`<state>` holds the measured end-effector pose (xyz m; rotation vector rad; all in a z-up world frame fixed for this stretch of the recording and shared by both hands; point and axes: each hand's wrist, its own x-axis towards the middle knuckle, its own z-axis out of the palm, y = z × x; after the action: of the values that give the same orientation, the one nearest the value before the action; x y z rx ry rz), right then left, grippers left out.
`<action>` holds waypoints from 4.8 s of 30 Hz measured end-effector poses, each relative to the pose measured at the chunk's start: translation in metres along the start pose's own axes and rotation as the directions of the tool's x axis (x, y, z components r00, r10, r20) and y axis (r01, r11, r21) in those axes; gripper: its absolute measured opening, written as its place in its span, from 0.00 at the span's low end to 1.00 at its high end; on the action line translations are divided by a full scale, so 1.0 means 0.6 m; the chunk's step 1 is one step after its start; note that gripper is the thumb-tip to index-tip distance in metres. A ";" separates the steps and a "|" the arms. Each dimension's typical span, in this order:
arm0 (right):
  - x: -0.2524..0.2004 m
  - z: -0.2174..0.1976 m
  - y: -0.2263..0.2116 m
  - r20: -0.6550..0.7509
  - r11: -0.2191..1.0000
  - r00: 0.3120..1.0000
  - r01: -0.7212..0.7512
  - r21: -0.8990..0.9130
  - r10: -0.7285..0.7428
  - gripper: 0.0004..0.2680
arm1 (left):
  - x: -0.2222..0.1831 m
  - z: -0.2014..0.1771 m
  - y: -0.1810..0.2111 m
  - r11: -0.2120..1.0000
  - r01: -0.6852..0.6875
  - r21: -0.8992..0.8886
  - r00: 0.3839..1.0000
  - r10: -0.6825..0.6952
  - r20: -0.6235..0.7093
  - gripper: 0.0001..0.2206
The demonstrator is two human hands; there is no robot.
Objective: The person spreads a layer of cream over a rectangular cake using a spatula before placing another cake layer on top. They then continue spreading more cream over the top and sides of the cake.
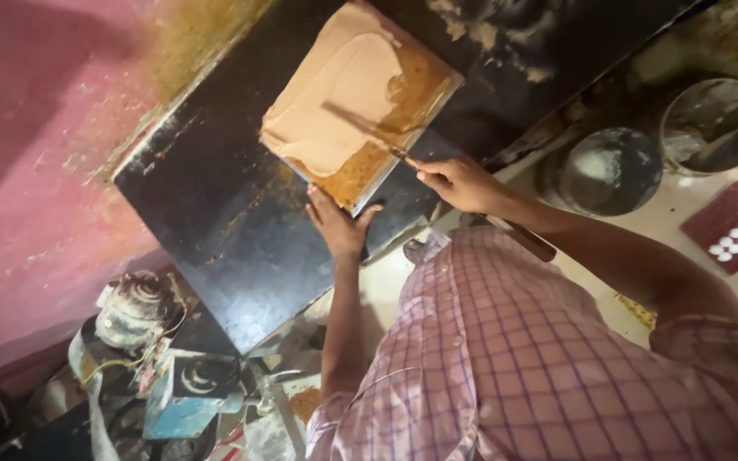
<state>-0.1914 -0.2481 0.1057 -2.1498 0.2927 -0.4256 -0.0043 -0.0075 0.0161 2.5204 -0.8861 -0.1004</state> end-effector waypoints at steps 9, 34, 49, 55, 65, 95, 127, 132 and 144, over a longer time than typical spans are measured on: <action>0.046 -0.273 0.182 -0.203 0.824 0.835 -0.544 -0.157 0.512 0.14 | 0.022 0.009 0.032 0.973 0.173 0.152 0.985 -0.166 -0.056 0.61; 0.078 -0.503 0.581 -0.163 0.847 0.945 -0.327 -0.419 0.284 0.13 | 0.041 0.068 -0.033 0.964 0.219 0.153 0.973 -0.203 -0.112 0.63; -0.022 -0.364 0.246 0.250 0.708 0.751 -0.660 0.250 0.611 0.19 | 0.043 0.054 0.000 0.980 0.200 0.010 0.969 -0.196 -0.150 0.67; 0.053 -0.267 0.149 0.143 0.927 0.974 0.213 -0.307 -0.177 0.16 | 0.043 0.048 -0.006 0.982 0.187 0.041 0.975 -0.180 -0.131 0.64; 0.120 -0.135 0.087 0.395 0.879 0.822 -0.243 -0.409 0.411 0.10 | 0.023 0.015 -0.001 0.977 0.074 -0.198 0.980 -0.108 -0.170 0.56; 0.022 -0.064 0.034 -0.013 0.861 0.991 -0.122 -0.494 0.133 0.10 | 0.020 0.028 -0.019 0.988 0.037 -0.149 0.986 -0.060 -0.156 0.50; -0.002 -0.418 0.111 0.274 0.510 0.698 -0.687 0.518 0.662 0.16 | 0.027 0.028 0.017 0.989 0.131 -0.072 0.983 -0.139 -0.116 0.59; 0.008 -0.315 0.138 0.272 0.912 0.875 -0.409 -0.026 0.400 0.15 | 0.033 0.026 0.010 0.990 0.131 -0.045 0.986 -0.135 -0.100 0.57; 0.043 -0.109 0.081 0.274 0.912 0.899 -0.246 -0.328 0.341 0.13 | 0.023 0.017 0.001 0.993 0.089 -0.079 0.989 -0.097 -0.108 0.54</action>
<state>-0.1970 -0.3336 0.1059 -2.3599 0.5101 0.1624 0.0044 -0.0203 0.0086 2.4717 -0.7085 -0.0214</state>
